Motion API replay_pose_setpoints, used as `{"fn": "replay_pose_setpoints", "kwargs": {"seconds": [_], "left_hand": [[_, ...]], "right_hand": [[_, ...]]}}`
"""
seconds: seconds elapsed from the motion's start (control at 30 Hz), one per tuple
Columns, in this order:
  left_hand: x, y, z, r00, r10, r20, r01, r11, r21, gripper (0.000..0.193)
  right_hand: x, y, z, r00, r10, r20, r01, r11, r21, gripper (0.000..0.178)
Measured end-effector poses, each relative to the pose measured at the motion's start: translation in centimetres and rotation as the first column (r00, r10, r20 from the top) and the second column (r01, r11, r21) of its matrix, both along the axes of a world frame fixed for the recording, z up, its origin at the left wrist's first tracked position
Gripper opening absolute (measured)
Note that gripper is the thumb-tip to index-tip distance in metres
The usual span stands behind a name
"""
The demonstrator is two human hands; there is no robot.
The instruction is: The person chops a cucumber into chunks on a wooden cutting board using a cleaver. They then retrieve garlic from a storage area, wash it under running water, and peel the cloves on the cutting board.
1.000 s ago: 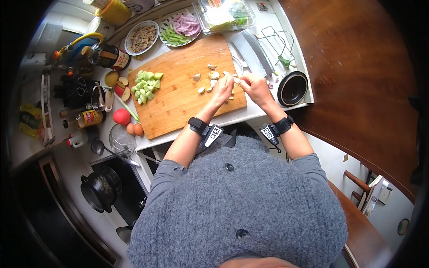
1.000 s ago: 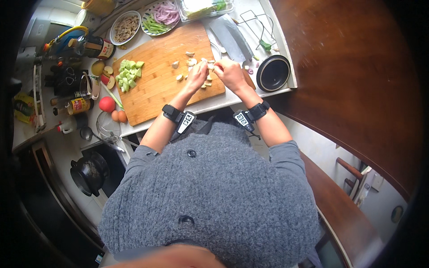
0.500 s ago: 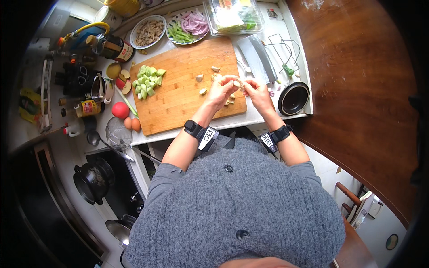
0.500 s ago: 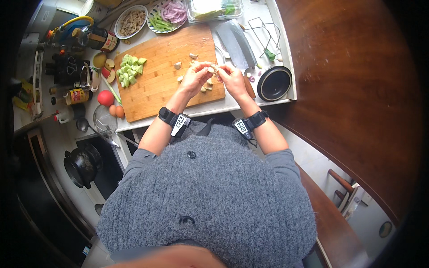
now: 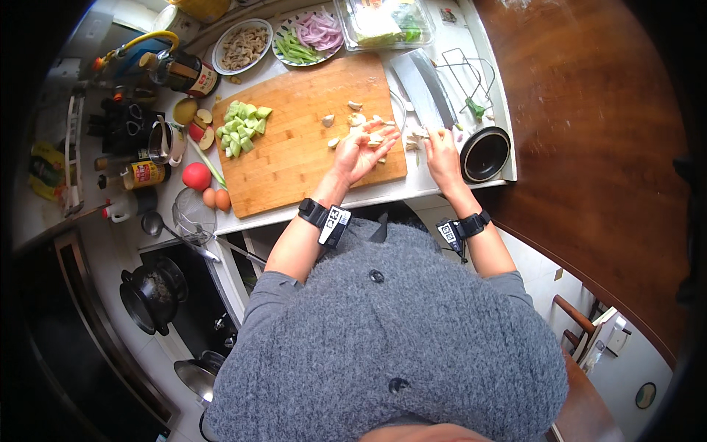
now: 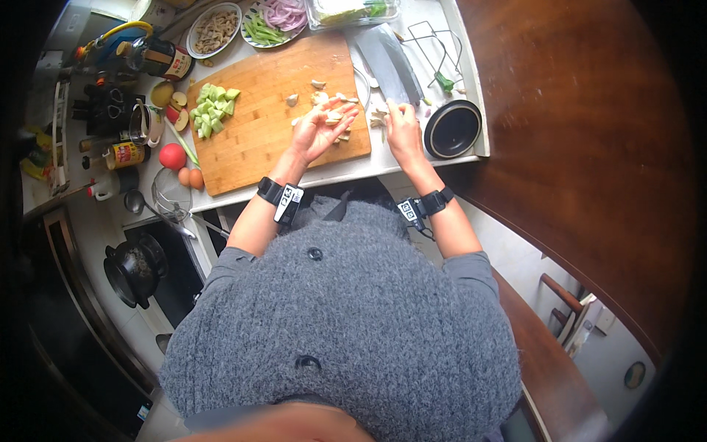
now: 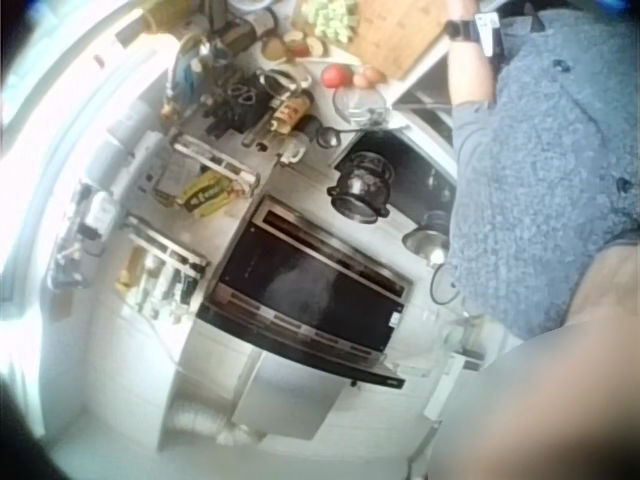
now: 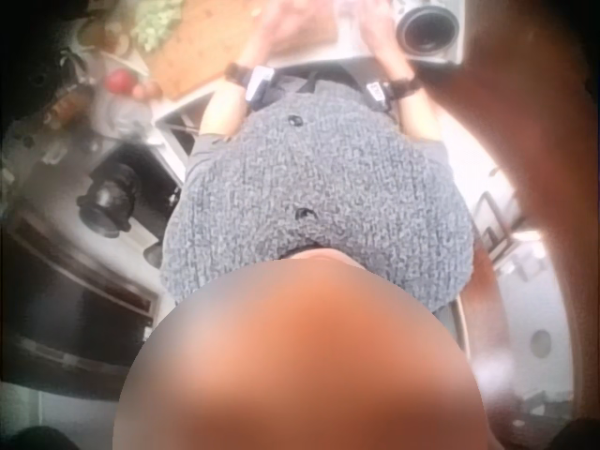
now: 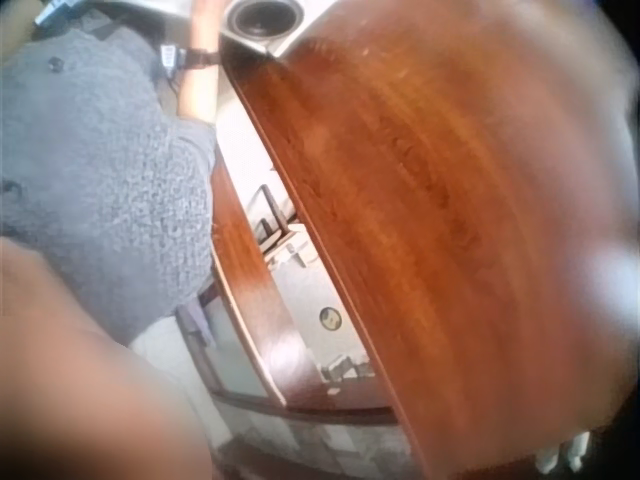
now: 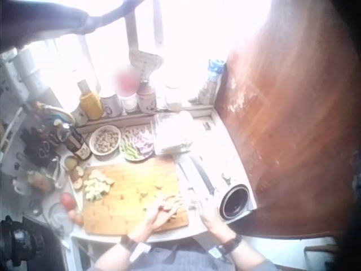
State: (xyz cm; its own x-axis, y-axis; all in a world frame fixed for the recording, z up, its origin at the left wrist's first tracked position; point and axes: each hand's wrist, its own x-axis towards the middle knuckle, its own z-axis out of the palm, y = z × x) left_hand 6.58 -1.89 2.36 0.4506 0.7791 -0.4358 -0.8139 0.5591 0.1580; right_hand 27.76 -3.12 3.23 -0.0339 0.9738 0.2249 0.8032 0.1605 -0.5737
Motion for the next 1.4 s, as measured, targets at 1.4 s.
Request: {"fn": "replay_pose_setpoints", "kwargs": {"seconds": [1.4], "left_hand": [[0.3, -6.9, -2.7, 0.759, -0.117, -0.640, 0.270, 0.952, 0.146, 0.029]], "right_hand": [[-6.5, -5.1, 0.7, 0.758, -0.209, -0.618, -0.328, 0.697, -0.638, 0.019]]}}
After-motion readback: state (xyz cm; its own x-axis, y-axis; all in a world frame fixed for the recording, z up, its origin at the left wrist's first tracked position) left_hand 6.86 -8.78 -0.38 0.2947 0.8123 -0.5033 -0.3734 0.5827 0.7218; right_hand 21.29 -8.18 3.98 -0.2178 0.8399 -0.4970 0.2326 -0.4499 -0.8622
